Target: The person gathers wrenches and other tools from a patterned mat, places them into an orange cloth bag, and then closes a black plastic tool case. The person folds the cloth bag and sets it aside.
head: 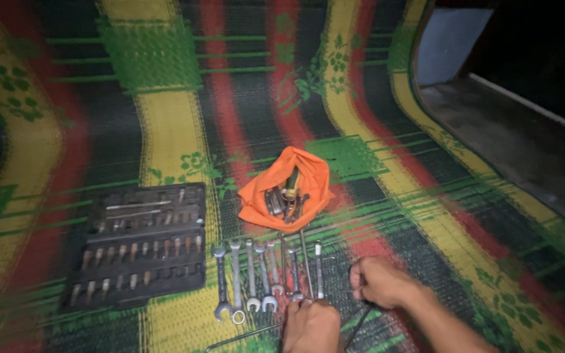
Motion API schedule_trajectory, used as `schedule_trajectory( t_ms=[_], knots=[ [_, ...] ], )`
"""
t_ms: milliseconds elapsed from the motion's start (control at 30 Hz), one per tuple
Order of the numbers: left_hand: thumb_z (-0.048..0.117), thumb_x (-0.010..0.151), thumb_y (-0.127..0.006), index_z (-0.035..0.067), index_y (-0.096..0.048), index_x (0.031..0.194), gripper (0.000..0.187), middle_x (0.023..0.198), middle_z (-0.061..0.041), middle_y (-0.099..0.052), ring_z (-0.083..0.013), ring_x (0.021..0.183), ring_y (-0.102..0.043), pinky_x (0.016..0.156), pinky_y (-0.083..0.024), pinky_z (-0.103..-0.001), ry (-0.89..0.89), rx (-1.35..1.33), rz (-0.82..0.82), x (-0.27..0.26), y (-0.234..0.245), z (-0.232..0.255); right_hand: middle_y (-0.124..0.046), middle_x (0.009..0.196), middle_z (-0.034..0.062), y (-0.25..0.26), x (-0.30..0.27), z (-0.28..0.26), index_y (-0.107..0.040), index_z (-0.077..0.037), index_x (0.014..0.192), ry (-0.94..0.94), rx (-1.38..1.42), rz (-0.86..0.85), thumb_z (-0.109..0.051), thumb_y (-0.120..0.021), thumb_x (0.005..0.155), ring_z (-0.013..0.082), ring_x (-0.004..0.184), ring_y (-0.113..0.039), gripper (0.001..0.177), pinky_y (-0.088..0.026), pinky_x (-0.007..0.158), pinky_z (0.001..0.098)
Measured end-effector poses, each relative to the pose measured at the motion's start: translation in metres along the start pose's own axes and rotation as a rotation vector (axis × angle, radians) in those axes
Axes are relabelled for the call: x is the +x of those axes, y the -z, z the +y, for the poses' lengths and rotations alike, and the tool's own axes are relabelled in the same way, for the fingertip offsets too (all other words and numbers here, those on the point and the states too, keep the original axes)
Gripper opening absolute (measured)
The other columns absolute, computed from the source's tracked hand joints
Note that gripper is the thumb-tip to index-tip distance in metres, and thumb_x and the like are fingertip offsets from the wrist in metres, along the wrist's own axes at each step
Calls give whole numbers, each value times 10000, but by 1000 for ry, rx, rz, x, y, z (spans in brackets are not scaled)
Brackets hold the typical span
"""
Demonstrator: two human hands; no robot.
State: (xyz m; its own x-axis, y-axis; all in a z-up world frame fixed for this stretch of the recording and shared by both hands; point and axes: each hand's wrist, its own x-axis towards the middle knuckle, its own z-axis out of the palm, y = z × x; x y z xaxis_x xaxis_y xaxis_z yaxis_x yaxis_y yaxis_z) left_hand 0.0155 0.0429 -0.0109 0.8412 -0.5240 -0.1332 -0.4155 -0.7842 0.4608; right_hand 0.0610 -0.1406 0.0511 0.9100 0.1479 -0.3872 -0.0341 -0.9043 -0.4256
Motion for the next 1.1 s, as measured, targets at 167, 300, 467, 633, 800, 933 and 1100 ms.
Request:
schedule_trajectory(
  t_ms=[167,300,467,633,800,933,1100],
  knots=[
    [153,784,-754,24,-778,919,188,997,-219,-719,-369,1053,-683,988,-484,-503,27,-61,57,-7,6,-4,-712,786,73,21,17,12,-720,-87,841,-151,-293,-39,-51,-695,787,196,775,-682,69,-550,755,357],
    [227,890,-694,74,-754,950,175,969,-208,-708,-395,949,-707,872,-555,-496,142,-266,109,-7,29,-11,-754,716,55,30,51,21,-730,-34,751,17,71,120,-9,-650,761,180,711,-685,85,-552,688,342],
    [301,867,-695,110,-762,872,203,829,-127,-755,-311,818,-745,785,-594,-430,268,-560,273,-1,61,-38,-739,713,6,24,90,-5,-790,-74,808,3,269,-73,-81,-761,714,131,654,-634,99,-516,618,305],
    [255,838,-677,142,-784,894,165,800,-102,-783,-260,747,-769,737,-586,-394,444,-678,371,12,89,-70,-644,646,-16,62,89,-38,-826,-116,854,-101,5,-478,-182,-837,742,82,551,-537,131,-389,489,274],
    [329,863,-704,115,-754,887,221,811,-104,-781,-268,747,-761,741,-575,-398,467,-614,379,14,94,-87,-669,629,-12,73,89,-51,-785,-74,798,-3,348,-225,-121,-787,754,84,511,-520,65,-377,447,266],
    [260,811,-729,148,-762,887,139,877,-57,-773,-255,839,-735,786,-565,-402,436,-509,307,17,87,-91,-655,655,-21,47,116,-53,-770,-83,805,-104,566,160,-217,-771,842,82,530,-495,139,-351,459,264],
    [257,788,-768,152,-724,962,208,965,-35,-711,-229,944,-695,850,-547,-381,383,-463,318,13,84,-94,-657,707,-7,19,128,-43,-747,-70,793,-41,660,433,-247,-799,865,91,597,-474,197,-381,540,278]
  ],
)
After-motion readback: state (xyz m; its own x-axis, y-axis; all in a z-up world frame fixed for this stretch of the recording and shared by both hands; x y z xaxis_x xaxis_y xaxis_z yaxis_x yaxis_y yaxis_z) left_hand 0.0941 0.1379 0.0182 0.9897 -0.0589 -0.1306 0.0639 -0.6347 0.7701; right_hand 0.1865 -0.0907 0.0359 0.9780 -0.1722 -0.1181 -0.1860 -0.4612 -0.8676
